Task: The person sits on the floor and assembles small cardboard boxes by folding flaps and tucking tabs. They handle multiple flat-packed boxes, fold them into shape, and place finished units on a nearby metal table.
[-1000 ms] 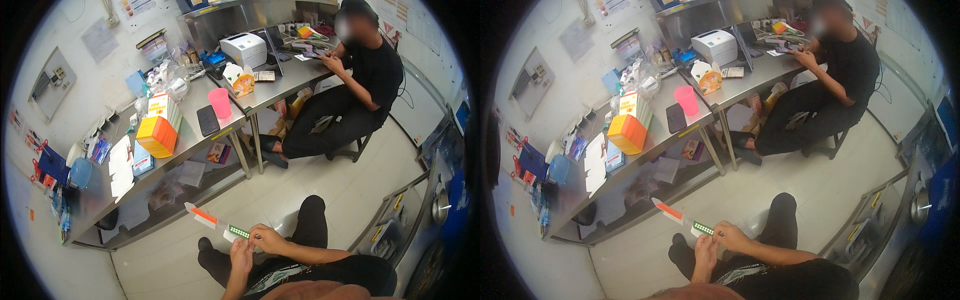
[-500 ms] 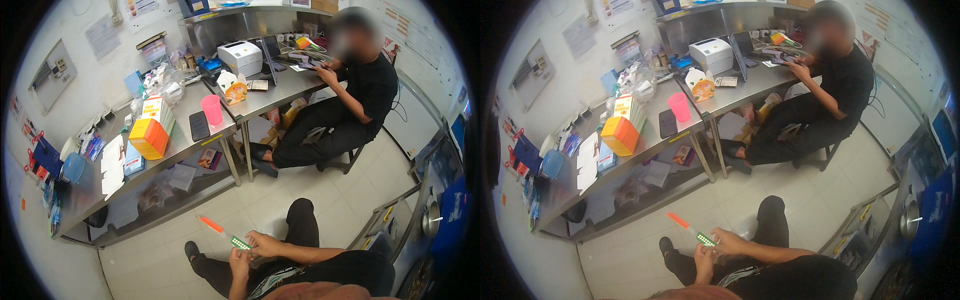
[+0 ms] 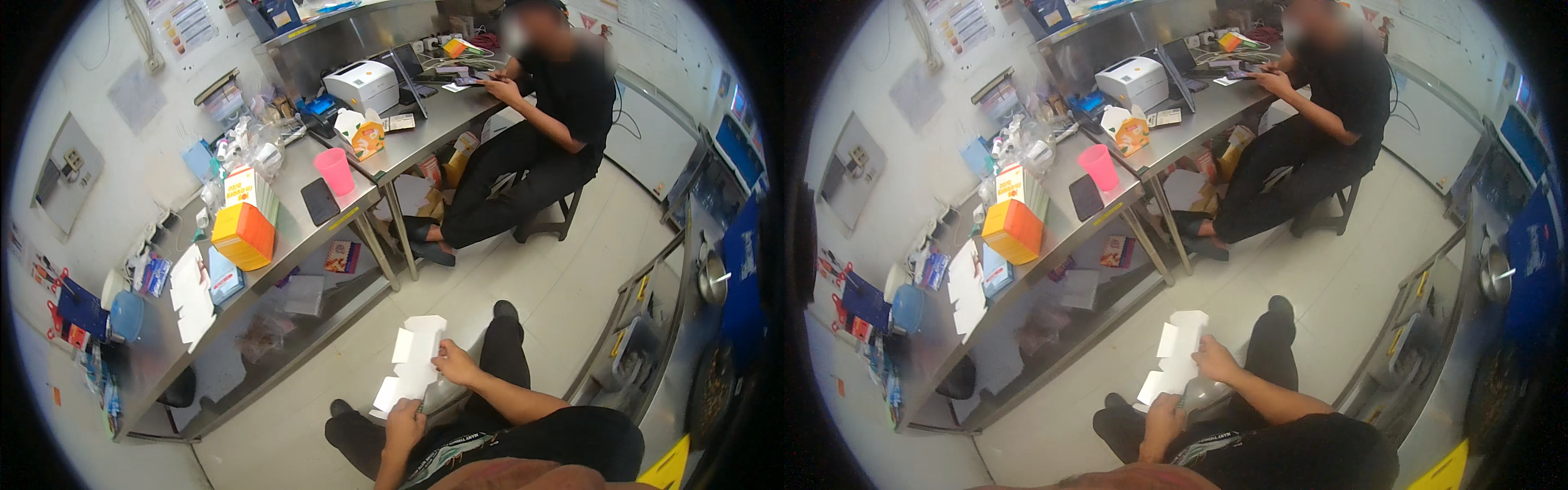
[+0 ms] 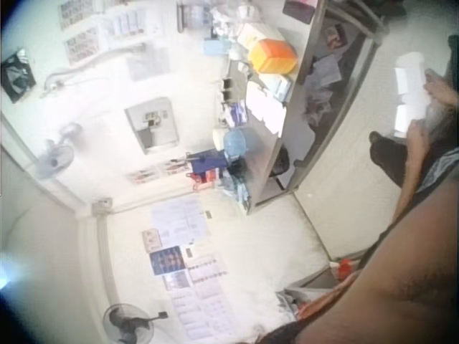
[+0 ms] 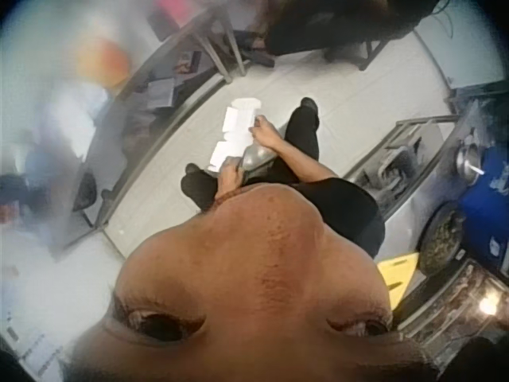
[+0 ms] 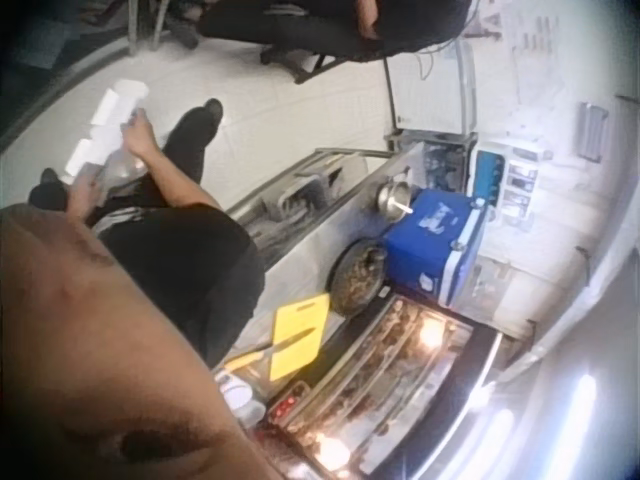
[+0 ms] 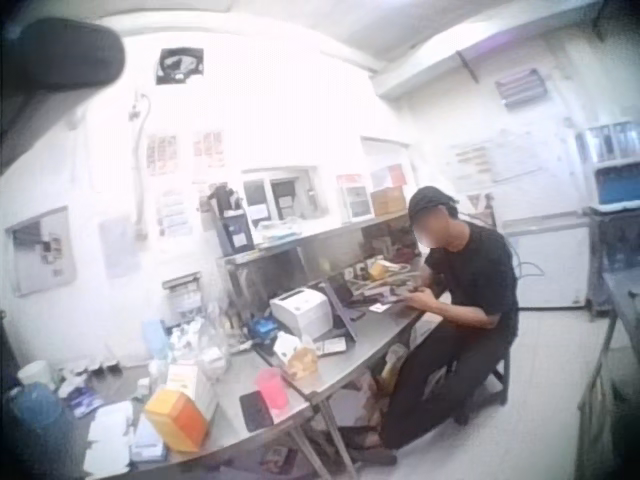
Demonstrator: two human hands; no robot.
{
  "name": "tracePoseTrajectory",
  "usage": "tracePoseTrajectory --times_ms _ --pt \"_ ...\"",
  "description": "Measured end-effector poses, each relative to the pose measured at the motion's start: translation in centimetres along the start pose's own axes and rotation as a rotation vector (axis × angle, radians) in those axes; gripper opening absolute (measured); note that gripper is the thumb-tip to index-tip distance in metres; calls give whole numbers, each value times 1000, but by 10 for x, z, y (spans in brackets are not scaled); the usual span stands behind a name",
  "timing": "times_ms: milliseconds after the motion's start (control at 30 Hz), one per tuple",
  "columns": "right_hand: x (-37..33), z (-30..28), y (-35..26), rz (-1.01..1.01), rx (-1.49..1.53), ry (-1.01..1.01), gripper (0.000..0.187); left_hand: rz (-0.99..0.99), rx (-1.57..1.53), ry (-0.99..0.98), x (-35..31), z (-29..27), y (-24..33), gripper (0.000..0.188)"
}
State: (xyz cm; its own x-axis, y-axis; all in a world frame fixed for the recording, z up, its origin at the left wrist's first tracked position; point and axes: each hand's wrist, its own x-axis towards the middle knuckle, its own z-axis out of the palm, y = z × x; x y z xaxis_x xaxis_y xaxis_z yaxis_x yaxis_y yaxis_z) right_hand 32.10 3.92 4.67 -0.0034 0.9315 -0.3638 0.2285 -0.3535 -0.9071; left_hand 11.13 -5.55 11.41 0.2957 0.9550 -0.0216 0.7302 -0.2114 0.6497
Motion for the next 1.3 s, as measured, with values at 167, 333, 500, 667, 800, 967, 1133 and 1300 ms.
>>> tracePoseTrajectory --times_ms 167,333,500,667,800,967,1133,1300 --pt "-36 39 4 264 318 -19 39 44 21 -90 -33 -25 -29 30" --pt "-69 75 0 268 491 -51 39 -24 87 -223 -60 -49 -51 39" --pt "-73 87 -10 328 660 -61 32 -117 68 -155 -62 -51 -58 43" --pt "-64 80 -17 355 734 -98 30 -55 -8 -17 -43 -25 -60 39" --pt "-43 71 -24 387 768 -175 29 -25 -64 175 -15 -1 -51 37" --pt "-17 61 -38 353 728 -271 17 -162 -161 308 7 2 -44 32" --pt "3 50 -41 228 648 -313 10 -198 -223 383 34 13 -43 32" --pt "20 9 -67 205 542 -327 10 -57 -204 439 71 17 -9 31"
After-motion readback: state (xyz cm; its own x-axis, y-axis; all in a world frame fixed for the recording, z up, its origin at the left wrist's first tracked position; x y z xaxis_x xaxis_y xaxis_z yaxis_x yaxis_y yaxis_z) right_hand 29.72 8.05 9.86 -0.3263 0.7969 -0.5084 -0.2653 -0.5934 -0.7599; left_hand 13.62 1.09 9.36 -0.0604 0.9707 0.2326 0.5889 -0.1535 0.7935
